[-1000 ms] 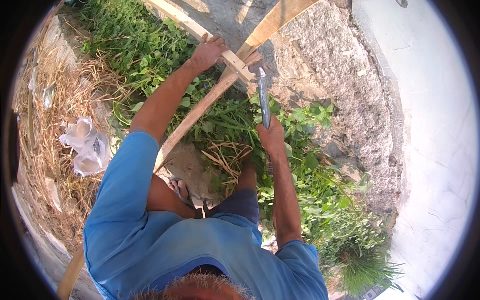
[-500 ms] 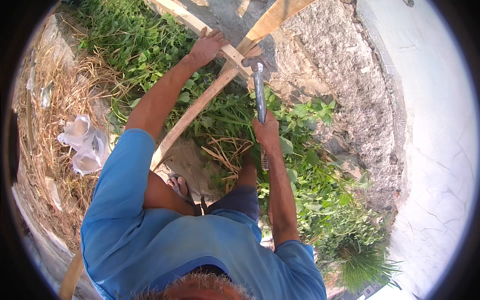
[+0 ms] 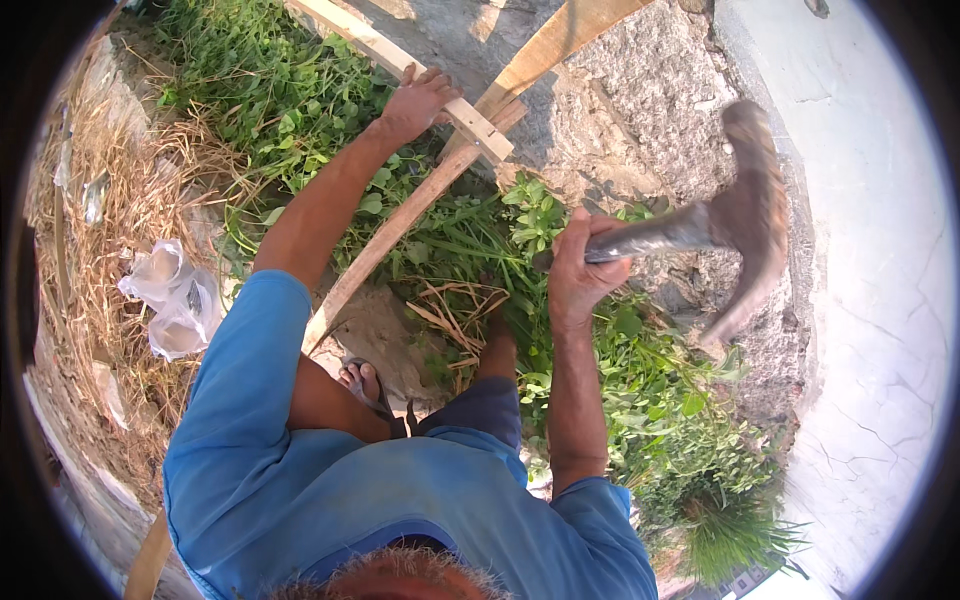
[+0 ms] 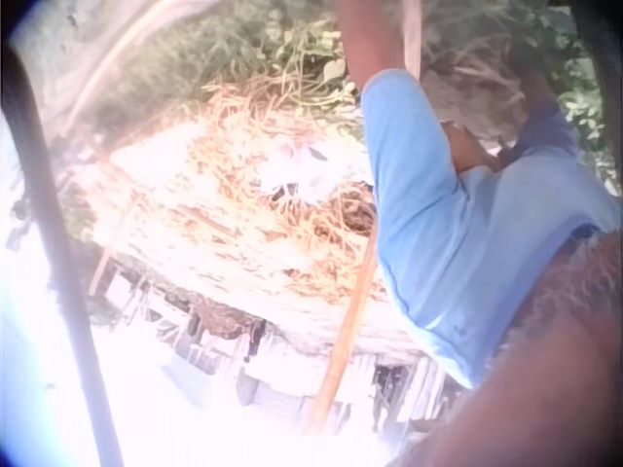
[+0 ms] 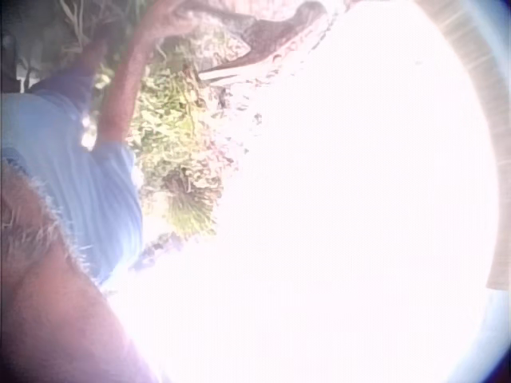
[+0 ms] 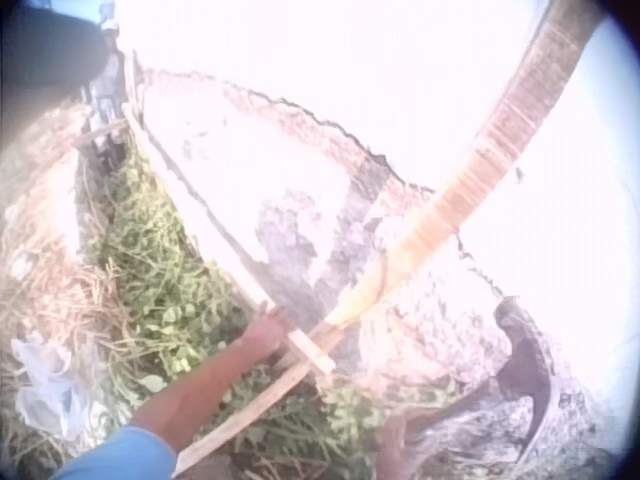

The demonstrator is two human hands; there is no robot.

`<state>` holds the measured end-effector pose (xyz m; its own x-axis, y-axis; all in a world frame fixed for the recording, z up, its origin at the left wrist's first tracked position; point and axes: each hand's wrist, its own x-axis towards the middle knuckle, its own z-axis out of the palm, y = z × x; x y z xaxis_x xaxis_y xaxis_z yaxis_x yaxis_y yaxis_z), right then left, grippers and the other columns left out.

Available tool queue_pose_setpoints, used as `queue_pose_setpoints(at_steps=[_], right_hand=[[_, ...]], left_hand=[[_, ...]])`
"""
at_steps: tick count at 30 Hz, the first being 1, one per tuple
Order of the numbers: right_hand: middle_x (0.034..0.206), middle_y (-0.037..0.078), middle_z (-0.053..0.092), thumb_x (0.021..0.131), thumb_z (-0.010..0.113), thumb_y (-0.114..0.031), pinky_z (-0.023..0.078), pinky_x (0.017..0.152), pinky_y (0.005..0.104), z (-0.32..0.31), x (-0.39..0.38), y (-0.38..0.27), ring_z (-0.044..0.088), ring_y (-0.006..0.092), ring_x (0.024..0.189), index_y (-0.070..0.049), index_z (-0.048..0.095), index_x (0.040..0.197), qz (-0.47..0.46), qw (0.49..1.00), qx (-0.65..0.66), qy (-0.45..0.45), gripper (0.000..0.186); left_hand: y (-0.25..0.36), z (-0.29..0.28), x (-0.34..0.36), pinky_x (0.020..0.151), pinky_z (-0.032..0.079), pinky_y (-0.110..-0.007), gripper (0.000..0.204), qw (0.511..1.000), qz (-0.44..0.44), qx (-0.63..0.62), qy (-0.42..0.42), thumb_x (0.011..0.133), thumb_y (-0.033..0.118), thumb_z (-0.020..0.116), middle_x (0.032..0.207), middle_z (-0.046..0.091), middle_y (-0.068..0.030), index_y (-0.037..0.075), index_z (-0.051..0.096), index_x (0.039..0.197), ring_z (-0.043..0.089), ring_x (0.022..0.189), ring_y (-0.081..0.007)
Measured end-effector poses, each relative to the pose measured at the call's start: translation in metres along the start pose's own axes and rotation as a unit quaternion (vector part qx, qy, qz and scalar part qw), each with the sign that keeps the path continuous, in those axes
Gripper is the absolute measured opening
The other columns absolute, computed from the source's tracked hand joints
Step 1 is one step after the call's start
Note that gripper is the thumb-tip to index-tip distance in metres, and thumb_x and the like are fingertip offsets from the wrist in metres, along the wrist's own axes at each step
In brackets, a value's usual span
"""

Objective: The person hammers nails into wooden planks to assemble a frame on the ground, reaching for nails from a plastic bag.

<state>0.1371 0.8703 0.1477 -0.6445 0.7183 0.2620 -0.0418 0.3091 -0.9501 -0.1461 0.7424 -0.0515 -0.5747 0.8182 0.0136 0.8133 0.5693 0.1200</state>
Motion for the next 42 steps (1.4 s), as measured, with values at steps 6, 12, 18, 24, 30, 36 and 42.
queue_pose_setpoints(at_steps=[6,12,18,24,30,36,42], right_hand=[[0.068,0.007,0.048,0.088,0.069,-0.015,0.043,0.060,0.0386,-0.027,-0.020,0.043,0.046,0.0176,0.063,0.000,0.060,0.101,0.194,0.905,-0.287,-0.247,0.022],[0.057,0.000,0.049,0.094,0.071,-0.011,0.042,0.043,0.0238,-0.013,0.061,-0.143,0.051,0.0103,0.047,-0.009,0.052,0.086,-0.129,0.986,0.019,0.105,0.021],[0.068,0.006,0.054,0.090,0.066,-0.007,0.045,0.054,0.0346,-0.003,-0.023,0.079,0.047,0.0151,0.055,-0.003,0.055,0.090,0.115,0.981,-0.119,-0.103,0.012],[0.065,0.006,0.050,0.088,0.073,-0.019,0.042,0.058,0.0394,-0.043,-0.046,0.029,0.045,0.0171,0.061,-0.002,0.058,0.092,0.228,0.926,-0.254,-0.160,0.024],[0.057,0.000,0.044,0.094,0.064,-0.006,0.045,0.043,0.0275,-0.014,0.073,-0.166,0.046,0.0100,0.045,-0.010,0.047,0.085,-0.210,0.969,0.098,0.088,0.019],[0.069,0.004,0.048,0.088,0.065,-0.008,0.041,0.051,0.0322,-0.012,-0.063,0.124,0.045,0.0119,0.055,-0.002,0.057,0.096,0.187,0.960,-0.137,-0.158,0.013],[0.063,-0.003,0.050,0.092,0.069,-0.006,0.038,0.041,0.0241,-0.026,-0.041,-0.002,0.049,0.0052,0.048,-0.004,0.057,0.094,0.245,0.959,-0.097,-0.104,0.012]], left_hand=[[0.001,0.005,-0.010,0.121,0.024,-0.061,0.057,1.000,-0.001,0.017,-0.016,0.090,0.036,0.070,0.143,0.053,-0.0032,0.024,0.053,0.143,0.037,0.146,-0.0266],[-0.003,-0.002,-0.015,0.121,0.022,-0.062,0.057,1.000,-0.014,-0.005,-0.018,0.091,0.036,0.069,0.145,0.051,-0.0038,0.022,0.051,0.144,0.036,0.146,-0.0276],[-0.006,-0.018,0.004,0.120,0.024,-0.062,0.059,1.000,-0.001,0.011,-0.020,0.091,0.034,0.070,0.146,0.051,-0.0042,0.022,0.051,0.145,0.035,0.147,-0.0273],[0.021,-0.003,-0.034,0.120,0.024,-0.062,0.059,0.999,0.006,0.002,-0.035,0.090,0.035,0.070,0.144,0.052,-0.0047,0.023,0.051,0.145,0.038,0.145,-0.0275],[-0.002,0.006,-0.020,0.120,0.023,-0.065,0.058,1.000,0.008,-0.007,0.015,0.090,0.034,0.071,0.141,0.053,-0.0050,0.021,0.051,0.144,0.039,0.144,-0.0280],[0.015,0.004,-0.010,0.120,0.023,-0.064,0.056,0.999,0.031,-0.011,-0.010,0.091,0.032,0.070,0.141,0.053,-0.0043,0.020,0.052,0.143,0.038,0.145,-0.0280],[-0.005,-0.002,-0.011,0.119,0.024,-0.064,0.056,0.999,0.017,0.001,0.033,0.091,0.032,0.070,0.140,0.053,-0.0048,0.020,0.052,0.142,0.038,0.144,-0.0286]])
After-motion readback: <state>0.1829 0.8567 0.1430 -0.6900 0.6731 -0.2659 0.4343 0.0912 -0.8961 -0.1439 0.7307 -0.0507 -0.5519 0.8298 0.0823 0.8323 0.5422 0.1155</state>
